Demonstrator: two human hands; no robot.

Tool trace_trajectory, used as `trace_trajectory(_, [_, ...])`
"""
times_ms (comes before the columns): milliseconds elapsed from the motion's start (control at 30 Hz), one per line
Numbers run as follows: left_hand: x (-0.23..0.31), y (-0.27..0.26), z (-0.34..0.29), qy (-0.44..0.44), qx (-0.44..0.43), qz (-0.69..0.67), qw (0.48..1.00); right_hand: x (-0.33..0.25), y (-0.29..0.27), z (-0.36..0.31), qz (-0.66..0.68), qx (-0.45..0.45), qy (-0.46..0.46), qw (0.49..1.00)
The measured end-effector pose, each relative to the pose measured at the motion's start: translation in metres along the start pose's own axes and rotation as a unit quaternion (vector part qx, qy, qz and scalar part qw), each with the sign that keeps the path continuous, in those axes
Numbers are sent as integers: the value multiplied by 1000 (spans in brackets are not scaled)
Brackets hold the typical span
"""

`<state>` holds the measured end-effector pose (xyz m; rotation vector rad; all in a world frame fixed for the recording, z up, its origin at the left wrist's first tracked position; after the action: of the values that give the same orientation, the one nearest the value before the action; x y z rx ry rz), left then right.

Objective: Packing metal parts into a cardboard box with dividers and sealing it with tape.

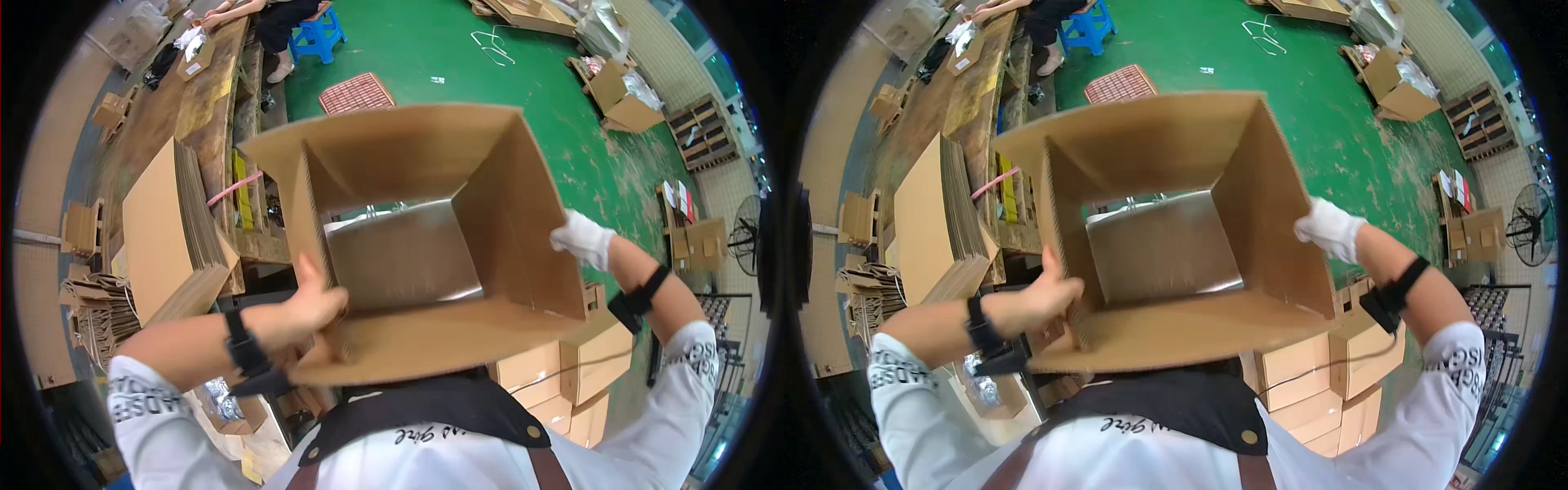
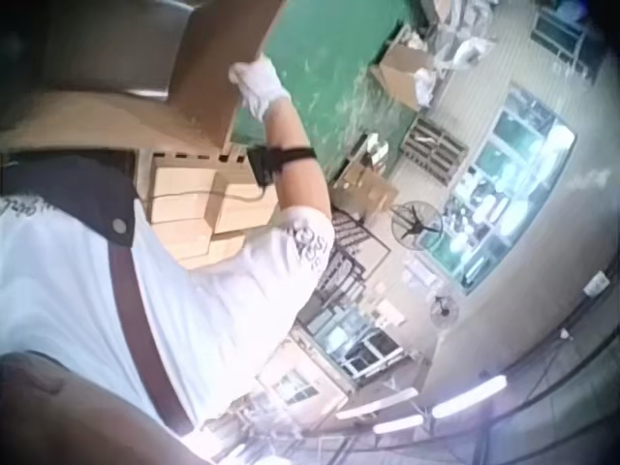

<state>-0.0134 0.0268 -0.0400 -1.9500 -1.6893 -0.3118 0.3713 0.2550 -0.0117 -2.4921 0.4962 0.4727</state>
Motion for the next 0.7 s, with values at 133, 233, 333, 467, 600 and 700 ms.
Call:
trace_trajectory(133, [-27,1,-60,-76,-149,-30,985,-38,23,-20,144,-43,-112,982])
trace_trajectory(233, [-42,10,-8,-185,30,158,970,-79,46,2,-28,-44,-192,980])
trace_trajectory(333, [-36,11,17,44,79,407,909,-91,63,-19,-119,-11,-229,966])
trace_trajectory(467, [2,43,28,295,85,527,793,-83,35,-7,-110,-6,-180,977])
trace_trajectory(600, [51,78,24,543,116,431,711,-32,-27,10,75,-18,-177,981])
trace_trajectory(700, [45,95,45,564,72,400,719,-49,-11,0,-152,96,-231,956])
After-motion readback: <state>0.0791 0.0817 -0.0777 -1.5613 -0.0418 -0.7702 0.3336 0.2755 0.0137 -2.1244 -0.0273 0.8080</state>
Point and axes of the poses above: each hand's wrist, its own z-axis towards the middle knuckle, its own y-axis out of the palm, x = y × z, the point moved 5 cm from there along z, towards the middle knuckle, and after that the axes turned 6 degrees about -x, right-handed, at the moved point
